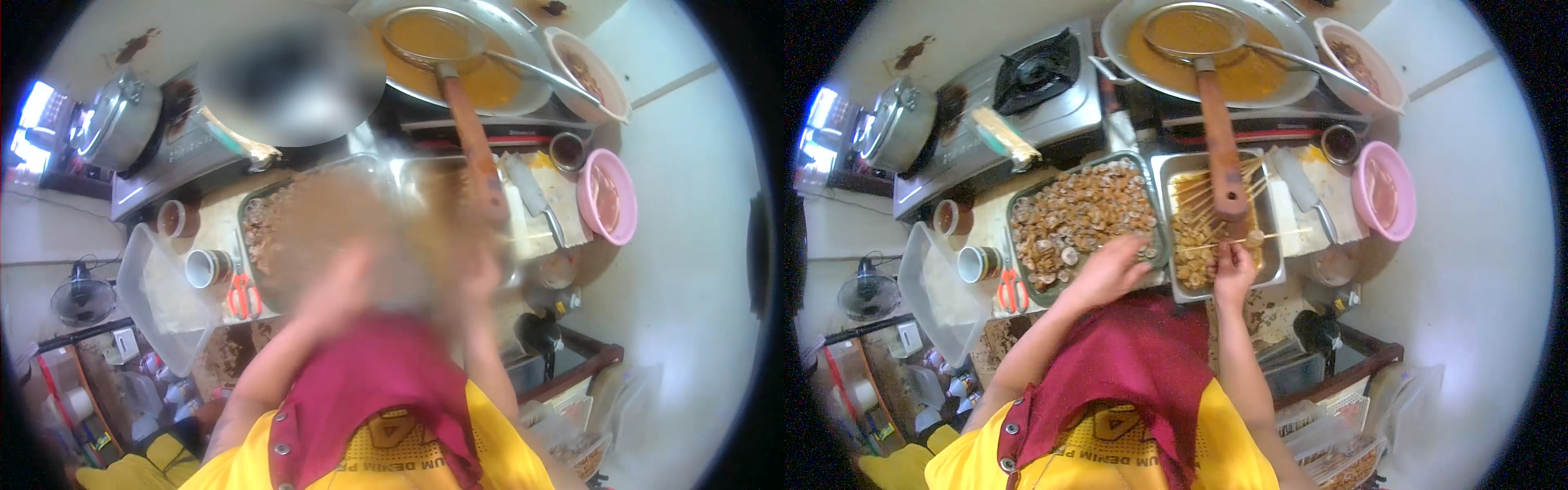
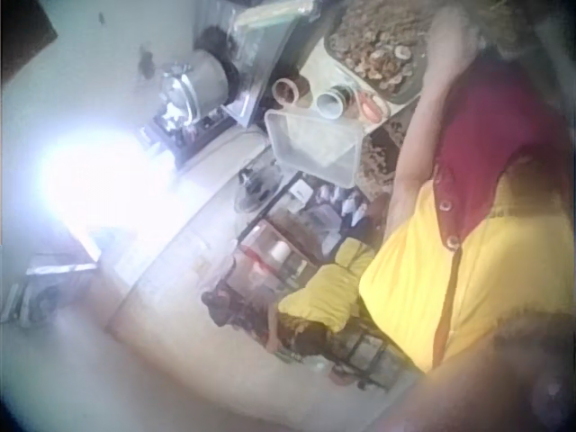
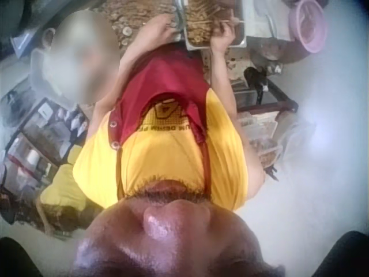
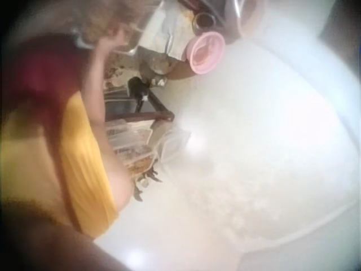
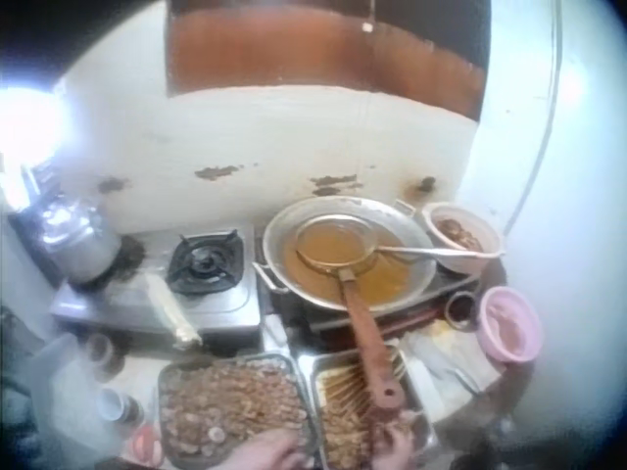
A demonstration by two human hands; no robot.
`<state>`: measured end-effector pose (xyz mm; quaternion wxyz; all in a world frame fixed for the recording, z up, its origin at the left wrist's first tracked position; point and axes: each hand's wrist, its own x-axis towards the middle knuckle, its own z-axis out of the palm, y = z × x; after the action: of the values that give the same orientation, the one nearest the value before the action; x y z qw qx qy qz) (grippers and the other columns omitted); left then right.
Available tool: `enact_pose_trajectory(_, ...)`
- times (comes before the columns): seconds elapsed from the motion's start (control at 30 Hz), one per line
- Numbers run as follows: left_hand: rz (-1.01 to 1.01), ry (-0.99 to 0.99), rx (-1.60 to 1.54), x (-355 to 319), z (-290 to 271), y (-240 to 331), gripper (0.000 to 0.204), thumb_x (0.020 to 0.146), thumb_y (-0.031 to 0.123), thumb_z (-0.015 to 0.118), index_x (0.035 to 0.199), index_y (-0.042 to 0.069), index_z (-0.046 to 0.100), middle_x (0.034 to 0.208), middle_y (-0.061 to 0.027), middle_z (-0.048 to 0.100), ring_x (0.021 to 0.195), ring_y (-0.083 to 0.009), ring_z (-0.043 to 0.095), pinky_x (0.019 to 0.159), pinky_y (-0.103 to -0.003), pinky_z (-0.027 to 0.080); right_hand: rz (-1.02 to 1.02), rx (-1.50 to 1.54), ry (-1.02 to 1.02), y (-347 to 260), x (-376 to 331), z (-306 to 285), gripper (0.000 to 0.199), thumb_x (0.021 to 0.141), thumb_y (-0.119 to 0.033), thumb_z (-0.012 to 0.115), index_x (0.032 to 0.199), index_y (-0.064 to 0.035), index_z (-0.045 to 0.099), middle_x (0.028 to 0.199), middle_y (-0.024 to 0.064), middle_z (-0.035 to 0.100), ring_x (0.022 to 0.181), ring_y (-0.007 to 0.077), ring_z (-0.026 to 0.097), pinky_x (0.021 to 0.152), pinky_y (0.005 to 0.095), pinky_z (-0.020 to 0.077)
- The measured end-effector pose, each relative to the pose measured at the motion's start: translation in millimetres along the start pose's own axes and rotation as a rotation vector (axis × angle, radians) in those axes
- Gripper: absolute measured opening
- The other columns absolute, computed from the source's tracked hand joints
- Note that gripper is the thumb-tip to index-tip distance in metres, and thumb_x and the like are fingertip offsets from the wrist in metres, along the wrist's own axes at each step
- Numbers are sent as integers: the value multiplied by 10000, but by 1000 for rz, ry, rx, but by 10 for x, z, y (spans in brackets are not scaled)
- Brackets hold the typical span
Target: The person organizes food skewers in plastic containers, wipes a container lid with a cloth, and then applies marinade or sauce to skewers in a metal tray by hand.
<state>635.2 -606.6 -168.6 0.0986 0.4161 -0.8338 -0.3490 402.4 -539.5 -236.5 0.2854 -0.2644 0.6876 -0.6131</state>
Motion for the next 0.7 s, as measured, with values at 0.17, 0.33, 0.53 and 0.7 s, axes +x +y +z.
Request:
enact_pose_trajectory(0.17, 173, -11, 76, 306, 17, -15, 174, 879, 170, 577, 988, 36, 602, 971, -177, 656, 940, -378, 636, 779, -462, 502, 265, 321, -131, -349, -419, 497, 171, 928, -200, 683, 909, -38, 634, 807, 42, 657, 590, 78, 595, 518, 208, 488)
enact_pose_trajectory(0.33, 20, 145, -101, -30, -154, -783, 125, 827, 107, 548, 921, 75, 625, 883, -177, 656, 855, -394, 636, 721, -487, 499, 264, -227, -367, -416, -521, 470, 250, 907, -166, 689, 1095, -3, 661, 836, 54, 682, 672, 134, 638, 613, 258, 540)
enact_pose_trajectory(0.53, 77, -5, 82, -340, -816, -1516, 118, 869, 129, 590, 945, 64, 653, 844, -189, 646, 834, -394, 623, 710, -461, 488, -738, -978, -437, -1082, -295, 786, 210, 851, -149, 652, 1030, -40, 649, 898, 148, 660, 803, 352, 638, 732, 412, 522)
enact_pose_trajectory(0.7, -106, 81, -43, -199, -1516, -950, 255, 881, 153, 649, 1106, 36, 624, 1009, -165, 650, 959, -316, 625, 847, -397, 491, -303, -827, -830, -872, -364, 955, 141, 933, -167, 573, 868, -43, 588, 747, 155, 596, 688, 348, 614, 639, 422, 497)
